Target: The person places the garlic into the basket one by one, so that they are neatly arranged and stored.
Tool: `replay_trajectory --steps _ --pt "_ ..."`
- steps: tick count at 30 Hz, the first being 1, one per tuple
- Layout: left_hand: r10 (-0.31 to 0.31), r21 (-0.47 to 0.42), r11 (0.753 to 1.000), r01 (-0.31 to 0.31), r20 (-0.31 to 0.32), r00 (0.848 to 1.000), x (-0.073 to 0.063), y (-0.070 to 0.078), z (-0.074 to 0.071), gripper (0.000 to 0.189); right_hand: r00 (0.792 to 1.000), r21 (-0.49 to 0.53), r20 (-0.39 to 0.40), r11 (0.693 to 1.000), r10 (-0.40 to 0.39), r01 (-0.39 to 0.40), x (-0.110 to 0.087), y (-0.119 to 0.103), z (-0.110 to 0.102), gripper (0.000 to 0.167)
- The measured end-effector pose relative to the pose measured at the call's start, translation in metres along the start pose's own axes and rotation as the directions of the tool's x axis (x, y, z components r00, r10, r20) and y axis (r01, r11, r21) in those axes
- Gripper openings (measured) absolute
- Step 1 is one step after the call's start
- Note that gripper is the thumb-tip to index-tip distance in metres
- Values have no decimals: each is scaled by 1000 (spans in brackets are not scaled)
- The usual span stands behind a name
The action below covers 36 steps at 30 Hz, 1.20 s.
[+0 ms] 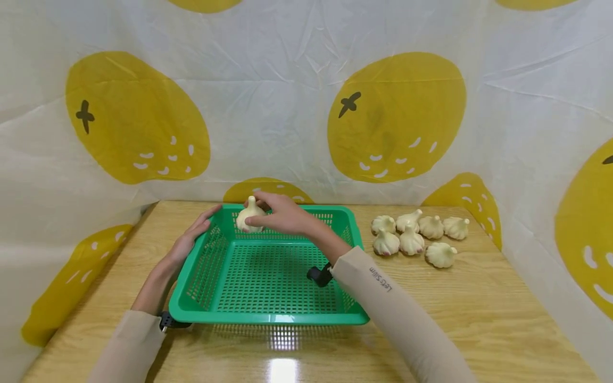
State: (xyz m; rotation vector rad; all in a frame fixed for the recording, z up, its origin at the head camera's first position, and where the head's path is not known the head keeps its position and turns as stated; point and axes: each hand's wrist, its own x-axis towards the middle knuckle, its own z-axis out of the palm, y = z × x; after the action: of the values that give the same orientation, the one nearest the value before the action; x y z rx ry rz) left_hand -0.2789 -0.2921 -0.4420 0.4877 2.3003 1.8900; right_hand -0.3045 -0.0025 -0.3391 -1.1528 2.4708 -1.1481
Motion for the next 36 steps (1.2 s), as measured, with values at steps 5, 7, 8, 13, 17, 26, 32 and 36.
replay_trajectory --steps 5,7,8,13,17,26,32,36 --pt "0 -33 999 1 21 1000 2 1 -1 58 1000 -19 3 1000 10 -10 4 1 2 37" --pt "-9 -53 999 11 31 999 2 2 -1 58 1000 -26 6 1000 4 -4 6 0 3 38" --pt "-11 -56 998 12 32 999 2 2 -1 58 1000 -28 7 1000 3 -3 7 0 4 37" --pt "-5 -54 999 7 34 999 1 2 1 57 1000 -20 21 1000 7 -7 11 2 8 31" --pt "5 -42 999 -3 29 1000 1 2 1 57 1000 -33 30 999 7 -6 14 4 12 30" --pt "-4 -65 998 7 42 999 -2 1 2 57 999 -56 48 998 20 -18 20 8 19 32" --pt "-3 -74 997 5 39 999 -2 1 1 58 999 -109 49 994 16 -10 26 7 22 33" --pt "-19 -76 997 22 41 999 -2 2 1 58 998 -146 56 989 17 -8 30 6 24 36"
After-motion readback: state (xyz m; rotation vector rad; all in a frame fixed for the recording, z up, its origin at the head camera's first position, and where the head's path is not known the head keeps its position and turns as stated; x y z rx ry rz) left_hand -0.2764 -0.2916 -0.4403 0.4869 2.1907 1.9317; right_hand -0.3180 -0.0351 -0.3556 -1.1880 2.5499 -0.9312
